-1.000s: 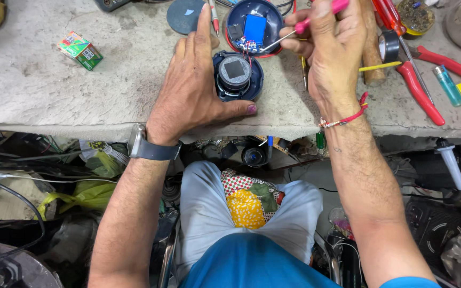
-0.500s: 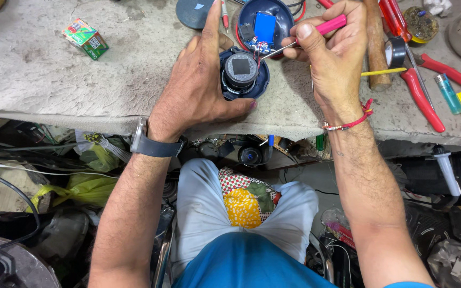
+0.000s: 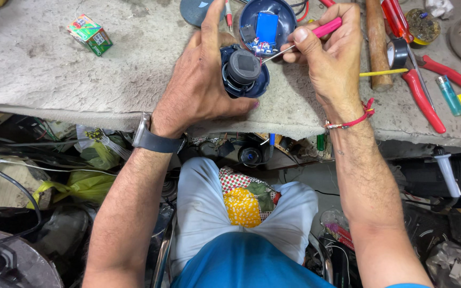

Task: The person disassembles a small round electronic device, adjusts internal wiring and components with a screwdriver, and reassembles the casing. The person handles the device, a screwdriver, and internal wires throughout the process.

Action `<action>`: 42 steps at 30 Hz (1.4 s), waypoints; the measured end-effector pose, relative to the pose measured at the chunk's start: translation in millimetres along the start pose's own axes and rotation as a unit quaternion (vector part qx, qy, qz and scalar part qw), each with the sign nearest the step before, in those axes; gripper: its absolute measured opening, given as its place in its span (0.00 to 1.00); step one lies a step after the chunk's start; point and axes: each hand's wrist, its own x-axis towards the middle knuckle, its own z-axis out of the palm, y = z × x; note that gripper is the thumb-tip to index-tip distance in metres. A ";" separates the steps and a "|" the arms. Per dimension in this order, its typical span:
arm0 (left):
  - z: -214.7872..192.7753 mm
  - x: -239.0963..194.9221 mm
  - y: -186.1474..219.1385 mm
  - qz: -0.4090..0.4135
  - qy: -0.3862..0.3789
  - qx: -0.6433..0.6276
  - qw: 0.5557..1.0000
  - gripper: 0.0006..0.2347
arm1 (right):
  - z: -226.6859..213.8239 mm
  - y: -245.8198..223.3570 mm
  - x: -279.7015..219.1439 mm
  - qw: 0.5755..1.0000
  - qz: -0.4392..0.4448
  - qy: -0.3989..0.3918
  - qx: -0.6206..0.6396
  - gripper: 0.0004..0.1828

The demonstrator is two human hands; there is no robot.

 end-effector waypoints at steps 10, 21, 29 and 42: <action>2.4 -2.4 -2.4 0.000 -0.004 -0.036 0.999 0.58 | 1.5 -1.8 -7.6 0.998 -0.045 0.030 0.045 0.20; 1.8 -1.3 -0.8 0.005 -0.005 -0.042 0.999 0.57 | 0.1 1.0 -7.9 0.998 -0.046 0.004 0.034 0.20; -1.8 1.4 3.4 0.007 -0.010 -0.056 0.998 0.58 | 4.3 -2.5 -8.1 0.997 -0.075 -0.028 -0.006 0.20; -8.0 3.0 2.0 -0.042 -0.001 -0.143 0.989 0.53 | 41.1 -29.2 3.1 0.993 -0.093 -0.026 -0.068 0.20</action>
